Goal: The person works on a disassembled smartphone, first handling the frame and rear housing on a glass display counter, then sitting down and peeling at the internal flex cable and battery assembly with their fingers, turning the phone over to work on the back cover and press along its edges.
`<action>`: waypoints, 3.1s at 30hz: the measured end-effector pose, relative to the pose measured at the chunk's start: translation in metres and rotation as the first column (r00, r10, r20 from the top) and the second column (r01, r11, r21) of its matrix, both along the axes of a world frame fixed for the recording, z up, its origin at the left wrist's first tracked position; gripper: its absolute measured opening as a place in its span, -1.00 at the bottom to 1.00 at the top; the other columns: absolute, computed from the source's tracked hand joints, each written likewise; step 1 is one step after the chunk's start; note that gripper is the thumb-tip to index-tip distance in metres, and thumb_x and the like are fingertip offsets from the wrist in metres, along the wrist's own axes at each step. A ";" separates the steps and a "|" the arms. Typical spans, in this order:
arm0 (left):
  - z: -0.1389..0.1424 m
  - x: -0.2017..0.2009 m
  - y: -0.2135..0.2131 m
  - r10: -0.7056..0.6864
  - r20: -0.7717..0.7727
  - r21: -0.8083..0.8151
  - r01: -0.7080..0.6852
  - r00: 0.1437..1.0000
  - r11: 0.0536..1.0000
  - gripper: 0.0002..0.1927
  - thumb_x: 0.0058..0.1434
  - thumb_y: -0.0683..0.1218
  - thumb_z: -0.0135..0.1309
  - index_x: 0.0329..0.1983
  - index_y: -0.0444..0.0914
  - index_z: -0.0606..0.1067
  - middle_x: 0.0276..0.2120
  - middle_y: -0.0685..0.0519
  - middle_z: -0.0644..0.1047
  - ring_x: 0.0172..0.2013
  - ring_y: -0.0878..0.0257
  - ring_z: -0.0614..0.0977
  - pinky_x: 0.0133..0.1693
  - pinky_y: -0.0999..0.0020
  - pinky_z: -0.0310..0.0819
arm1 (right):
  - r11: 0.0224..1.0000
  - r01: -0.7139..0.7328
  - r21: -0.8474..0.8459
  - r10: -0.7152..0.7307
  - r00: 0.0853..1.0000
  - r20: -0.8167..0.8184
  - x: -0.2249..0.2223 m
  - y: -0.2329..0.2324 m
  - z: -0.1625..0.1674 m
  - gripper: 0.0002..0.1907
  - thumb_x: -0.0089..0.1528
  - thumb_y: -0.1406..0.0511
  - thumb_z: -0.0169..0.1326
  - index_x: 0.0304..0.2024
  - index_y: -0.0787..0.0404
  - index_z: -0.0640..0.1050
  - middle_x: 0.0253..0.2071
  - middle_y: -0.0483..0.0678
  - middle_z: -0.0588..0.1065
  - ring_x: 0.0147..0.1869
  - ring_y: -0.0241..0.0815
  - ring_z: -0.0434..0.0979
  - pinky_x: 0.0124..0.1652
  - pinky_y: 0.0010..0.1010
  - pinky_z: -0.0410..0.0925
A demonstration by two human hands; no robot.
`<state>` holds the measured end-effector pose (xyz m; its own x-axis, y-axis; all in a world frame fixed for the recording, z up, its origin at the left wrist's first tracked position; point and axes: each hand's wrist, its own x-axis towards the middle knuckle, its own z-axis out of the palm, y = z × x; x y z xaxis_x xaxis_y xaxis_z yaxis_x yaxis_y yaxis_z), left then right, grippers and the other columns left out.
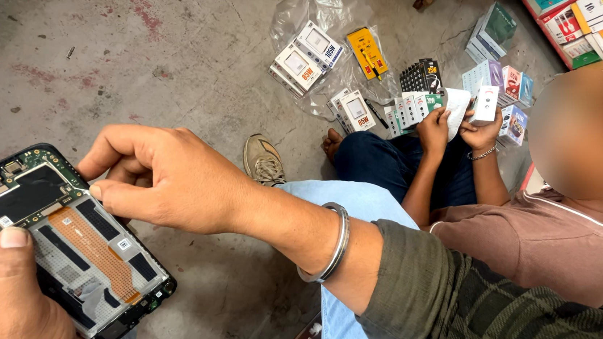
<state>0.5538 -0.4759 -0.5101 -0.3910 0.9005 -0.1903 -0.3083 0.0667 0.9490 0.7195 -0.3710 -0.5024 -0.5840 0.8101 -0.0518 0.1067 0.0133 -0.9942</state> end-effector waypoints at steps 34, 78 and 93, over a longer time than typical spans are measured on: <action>0.004 0.007 0.000 0.029 -0.028 0.133 -0.025 0.999 0.991 -0.77 0.54 -0.26 -0.15 0.20 -0.36 0.40 -0.02 -0.05 0.56 -0.08 0.29 0.64 0.10 0.41 0.59 | 1.000 0.008 -0.008 -0.009 0.999 -0.030 0.001 0.001 0.003 -0.77 0.33 0.31 0.13 -0.01 0.29 0.57 -0.33 -0.15 0.62 -0.26 -0.47 0.57 -0.19 -0.59 0.45; 0.018 0.007 0.007 0.048 0.077 0.073 -0.054 0.996 0.996 -0.75 0.51 -0.22 -0.12 0.15 -0.45 0.45 -0.06 -0.08 0.58 -0.12 0.27 0.63 0.06 0.42 0.57 | 0.992 0.012 -0.123 -0.025 0.995 -0.100 0.002 0.001 0.006 -0.77 0.36 0.34 0.08 0.03 0.33 0.54 -0.29 -0.12 0.63 -0.23 -0.45 0.60 -0.21 -0.58 0.48; 0.006 -0.003 0.000 -0.026 0.042 0.070 0.023 0.999 0.997 -0.78 0.55 -0.21 -0.08 0.12 -0.46 0.45 -0.06 -0.03 0.56 -0.12 0.33 0.60 0.06 0.46 0.52 | 0.981 -0.041 -0.191 -0.008 0.968 -0.250 -0.011 -0.001 0.004 -0.54 0.38 0.30 0.16 0.29 0.35 0.44 -0.15 -0.06 0.59 -0.07 -0.36 0.60 -0.10 -0.54 0.51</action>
<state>0.5509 -0.4756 -0.5037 -0.3618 0.9213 -0.1425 -0.3475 0.0086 0.9377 0.7087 -0.3719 -0.4986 -0.6118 0.7889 -0.0577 -0.1425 -0.1817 -0.9730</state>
